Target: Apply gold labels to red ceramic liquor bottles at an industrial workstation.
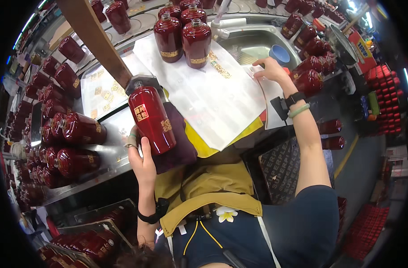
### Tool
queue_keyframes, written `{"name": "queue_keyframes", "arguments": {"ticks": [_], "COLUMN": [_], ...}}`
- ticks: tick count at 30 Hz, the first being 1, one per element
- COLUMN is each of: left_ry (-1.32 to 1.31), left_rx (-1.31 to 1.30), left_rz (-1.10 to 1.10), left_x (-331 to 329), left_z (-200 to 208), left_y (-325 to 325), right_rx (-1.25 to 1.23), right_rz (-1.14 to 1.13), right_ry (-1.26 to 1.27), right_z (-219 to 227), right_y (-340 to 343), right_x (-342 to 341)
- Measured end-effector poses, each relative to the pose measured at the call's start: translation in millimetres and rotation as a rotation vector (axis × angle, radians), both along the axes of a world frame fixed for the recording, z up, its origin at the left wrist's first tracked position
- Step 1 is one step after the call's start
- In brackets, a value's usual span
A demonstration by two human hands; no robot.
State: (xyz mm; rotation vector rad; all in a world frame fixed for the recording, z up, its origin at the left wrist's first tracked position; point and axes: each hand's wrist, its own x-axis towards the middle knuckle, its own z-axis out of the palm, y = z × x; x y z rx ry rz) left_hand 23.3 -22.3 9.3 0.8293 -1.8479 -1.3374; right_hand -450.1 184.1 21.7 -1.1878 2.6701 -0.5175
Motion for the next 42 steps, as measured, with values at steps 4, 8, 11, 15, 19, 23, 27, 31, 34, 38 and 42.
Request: {"name": "queue_keyframes", "arguments": {"ticks": [4,8,11,15,19,23,27,31,34,38,42], "left_ry": [-0.025,-0.068,-0.052,-0.071,-0.077,-0.016,0.058,-0.052,-0.051,-0.103,-0.172], "left_rx": [0.029,0.012,0.021,-0.003,0.007,-0.085,-0.005,-0.400,-0.528,-0.495,-0.458], "left_rz": [0.033,0.043,0.056,0.043,0.041,0.065,-0.007,0.039,0.130,0.163,0.087], "left_x": [-3,1,-1,1,5,8,15,11,3,7,12], "left_z": [7,0,-2,-6,-9,-3,-8,3,6,-2,-4], "left_y": [4,3,5,3,4,11,16,23,27,20,13], "right_rx": [0.102,0.259,0.254,0.070,-0.170,-0.227,-0.333,-0.552,-0.687,-0.787,-0.713], "right_rz": [0.023,-0.021,-0.026,-0.005,-0.004,-0.078,-0.224,-0.263,-0.369,-0.239,-0.022], "right_ry": [-0.001,-0.207,-0.259,-0.249,-0.096,0.033,0.114,0.099,-0.283,-0.501,-0.420], "right_z": [-20,4,1,-19,-38,-44,-46,-50,-19,23,35], "right_y": [2,-12,-9,2,5,-5,-2,9,1,-7,-11], "right_x": [-36,-22,-23,-32,-21,3,13,1,47,119,171]}}
